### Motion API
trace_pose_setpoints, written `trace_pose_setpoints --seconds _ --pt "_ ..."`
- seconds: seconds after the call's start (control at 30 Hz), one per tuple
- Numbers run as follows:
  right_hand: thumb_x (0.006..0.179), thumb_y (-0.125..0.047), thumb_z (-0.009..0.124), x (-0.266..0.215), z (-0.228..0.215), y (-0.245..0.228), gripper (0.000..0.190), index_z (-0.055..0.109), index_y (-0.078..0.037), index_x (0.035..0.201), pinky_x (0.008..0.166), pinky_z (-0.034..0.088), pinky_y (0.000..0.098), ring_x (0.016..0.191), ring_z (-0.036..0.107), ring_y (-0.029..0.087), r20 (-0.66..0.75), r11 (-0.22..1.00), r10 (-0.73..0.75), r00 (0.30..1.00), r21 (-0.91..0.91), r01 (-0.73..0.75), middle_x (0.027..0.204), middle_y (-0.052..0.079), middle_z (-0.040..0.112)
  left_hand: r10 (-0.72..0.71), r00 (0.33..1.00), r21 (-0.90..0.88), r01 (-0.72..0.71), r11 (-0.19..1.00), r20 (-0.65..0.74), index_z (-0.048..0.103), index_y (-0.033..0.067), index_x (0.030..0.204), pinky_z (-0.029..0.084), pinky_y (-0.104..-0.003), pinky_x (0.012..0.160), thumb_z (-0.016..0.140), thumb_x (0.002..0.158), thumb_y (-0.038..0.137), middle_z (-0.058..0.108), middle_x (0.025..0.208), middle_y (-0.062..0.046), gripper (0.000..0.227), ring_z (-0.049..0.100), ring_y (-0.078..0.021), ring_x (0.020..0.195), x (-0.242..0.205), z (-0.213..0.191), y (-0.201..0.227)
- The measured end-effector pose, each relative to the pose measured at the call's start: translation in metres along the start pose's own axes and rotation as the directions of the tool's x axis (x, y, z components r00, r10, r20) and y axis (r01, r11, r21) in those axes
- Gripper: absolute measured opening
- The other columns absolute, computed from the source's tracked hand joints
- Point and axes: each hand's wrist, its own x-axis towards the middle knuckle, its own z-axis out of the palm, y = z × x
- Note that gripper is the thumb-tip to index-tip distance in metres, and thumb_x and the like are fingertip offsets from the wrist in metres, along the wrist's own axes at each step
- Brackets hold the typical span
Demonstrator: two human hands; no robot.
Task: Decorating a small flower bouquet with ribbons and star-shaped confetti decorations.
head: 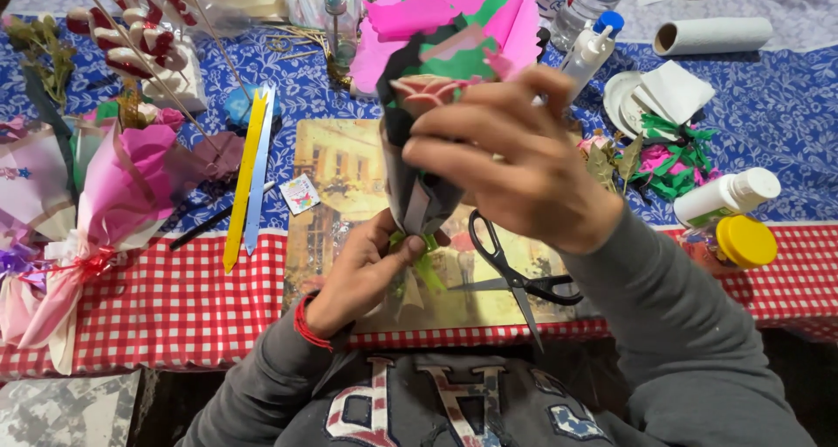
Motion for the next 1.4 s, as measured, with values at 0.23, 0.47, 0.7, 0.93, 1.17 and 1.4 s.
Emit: trace_pose_setpoints --seconds 0.23,0.47,0.7,0.93,1.17,1.4 --pt "0.091 -0.04 0.086 -0.067 0.06 -0.078 0.067 0.045 -0.009 0.134 0.097 0.045 0.0273 0.103 0.05 0.014 -0.305 0.702 0.663 0.683 0.571 -0.426 0.114 0.003 0.048 0.003 0.988 0.034 0.002 0.999 -0.152 0.058 -0.0035 0.132 0.054 -0.029 0.098 0.057 0.103 0.008 0.076 0.117 -0.01 0.031 0.068 -0.0129 0.11 0.001 -0.001 -0.011" --pt "0.095 -0.024 0.08 -0.071 0.102 -0.077 0.052 0.05 0.002 0.127 0.089 0.051 0.0294 0.107 0.059 0.013 0.228 0.097 0.814 0.534 0.853 -0.513 0.115 0.004 0.061 0.185 0.976 0.119 -0.172 0.978 -0.114 0.059 -0.0044 0.129 0.052 -0.027 0.095 0.059 0.102 -0.004 0.071 0.116 -0.008 0.027 0.064 -0.0128 0.11 -0.002 0.009 -0.039" --pt "0.099 -0.014 0.074 -0.067 0.083 -0.052 0.027 0.068 0.001 0.121 0.089 0.056 0.0302 0.101 0.068 0.015 0.253 0.213 0.707 0.661 0.814 -0.54 0.111 0.005 0.072 0.116 0.99 0.104 -0.108 0.989 -0.074 0.059 -0.0039 0.129 0.051 -0.026 0.096 0.058 0.103 0.002 0.072 0.117 -0.005 0.027 0.061 -0.0098 0.109 -0.007 0.018 -0.016" --pt "0.104 -0.016 0.071 -0.067 0.081 -0.056 0.034 0.062 0.001 0.132 0.099 0.054 0.0311 0.114 0.065 0.015 0.214 0.131 0.721 0.66 0.892 -0.432 0.125 0.005 0.069 0.109 0.994 0.087 -0.106 0.991 -0.03 0.061 -0.005 0.128 0.051 -0.028 0.097 0.059 0.105 0.002 0.073 0.117 -0.007 0.024 0.062 -0.0103 0.109 -0.007 0.016 -0.026" --pt "0.101 -0.023 0.077 -0.1 0.106 -0.052 0.046 0.061 0.0 0.138 0.099 0.055 0.0316 0.115 0.064 0.014 0.301 0.085 0.686 0.662 0.871 -0.484 0.128 0.005 0.068 0.122 0.991 0.107 -0.115 0.988 -0.063 0.061 -0.0021 0.129 0.051 -0.028 0.097 0.059 0.104 0.0 0.07 0.118 -0.005 0.024 0.063 -0.0114 0.11 -0.008 0.007 -0.038" --pt "0.08 -0.044 0.089 -0.141 0.105 -0.049 0.098 0.039 -0.008 0.156 0.12 0.044 0.036 0.139 0.051 0.015 0.223 -0.054 0.494 0.84 0.973 -0.226 0.147 0.003 0.055 0.104 0.994 0.329 -0.103 0.939 0.016 0.063 0.0012 0.125 0.056 -0.029 0.087 0.063 0.102 0.0 0.073 0.107 -0.005 0.024 0.067 -0.0125 0.098 -0.02 -0.017 -0.005"
